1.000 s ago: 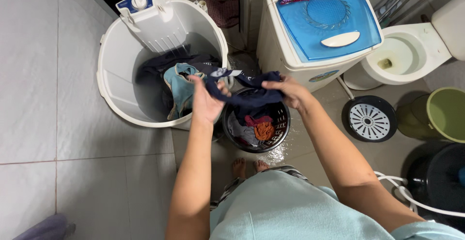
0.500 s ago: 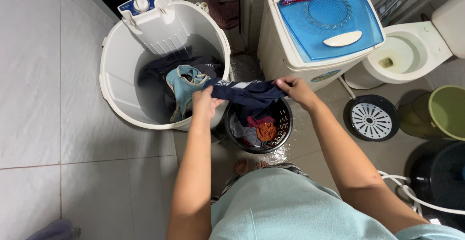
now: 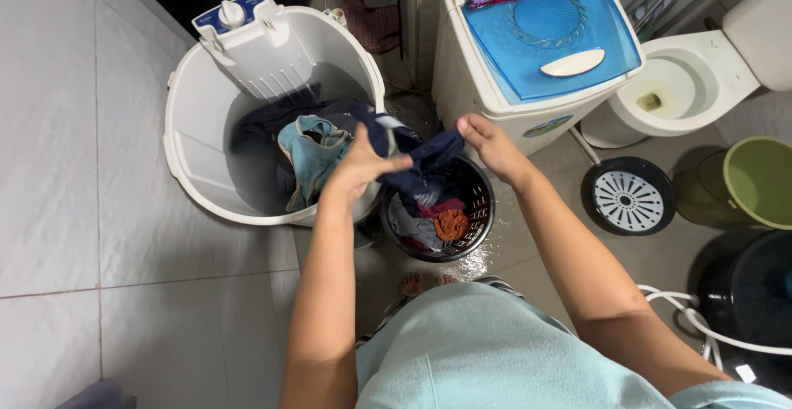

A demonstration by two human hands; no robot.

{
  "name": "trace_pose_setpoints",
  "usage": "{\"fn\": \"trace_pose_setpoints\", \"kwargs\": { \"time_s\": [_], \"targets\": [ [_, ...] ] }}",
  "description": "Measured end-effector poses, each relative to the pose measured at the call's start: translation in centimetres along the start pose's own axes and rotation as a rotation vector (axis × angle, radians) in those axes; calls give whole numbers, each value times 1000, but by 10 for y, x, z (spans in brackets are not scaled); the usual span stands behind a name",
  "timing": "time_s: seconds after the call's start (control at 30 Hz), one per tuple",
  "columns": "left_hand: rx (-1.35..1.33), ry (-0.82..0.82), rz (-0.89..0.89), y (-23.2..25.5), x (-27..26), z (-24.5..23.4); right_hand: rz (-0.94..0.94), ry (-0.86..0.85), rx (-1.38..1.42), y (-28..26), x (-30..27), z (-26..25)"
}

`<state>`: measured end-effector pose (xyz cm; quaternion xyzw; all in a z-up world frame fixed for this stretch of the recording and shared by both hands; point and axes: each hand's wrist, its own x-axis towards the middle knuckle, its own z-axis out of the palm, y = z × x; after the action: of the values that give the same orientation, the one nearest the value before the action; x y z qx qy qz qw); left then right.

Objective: The person transfers various garments from a black laundry basket into a white bucket filled with water. They handle items one at a time, including a red patterned cloth, a light blue shirt, a white sock, a yellow cloth, a blue hoodie, a dark blue jacket, and a grey shirt, placing each into the bucket.

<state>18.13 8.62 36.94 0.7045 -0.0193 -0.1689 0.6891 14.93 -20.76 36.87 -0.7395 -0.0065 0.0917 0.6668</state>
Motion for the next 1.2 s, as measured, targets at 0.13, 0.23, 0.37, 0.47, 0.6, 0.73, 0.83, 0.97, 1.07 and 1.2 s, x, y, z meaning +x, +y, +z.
{"fn": "trace_pose_setpoints", "kwargs": {
  "time_s": [0.13,0.23,0.37,0.47,0.6,0.73,0.83,0.97,1.07,1.2],
  "targets": [
    [560,53,11,18,-9,7,26,-75,30,-35,-6,13],
    [728,342,45,16,-9,-1,31,-115,-230,-53,-17,11],
    [403,441,-270,1,-1,-22,83,-24,-98,-42,-14,-4],
    [-500,-110,-221,-6,-6,-38,71,110,93,-18,-2,-21],
    [-780,-169,-303,-5,-8,-16,154,207,-104,-3,6,-15],
    [-676,-219,-208,-4,0,24,-125,-91,-4,-13,-1,17],
    [-581,-203,-149,2,0,31,-15,-169,45,-17,1,45],
    [-39,7,-166,21,-6,33,-79,-103,47,-15,9,70],
    [350,51,256,27,-26,29,-102,-11,121,-17,7,78],
    [547,140,55,25,-36,11,12,26,465,-37,4,75]
  ]
}}
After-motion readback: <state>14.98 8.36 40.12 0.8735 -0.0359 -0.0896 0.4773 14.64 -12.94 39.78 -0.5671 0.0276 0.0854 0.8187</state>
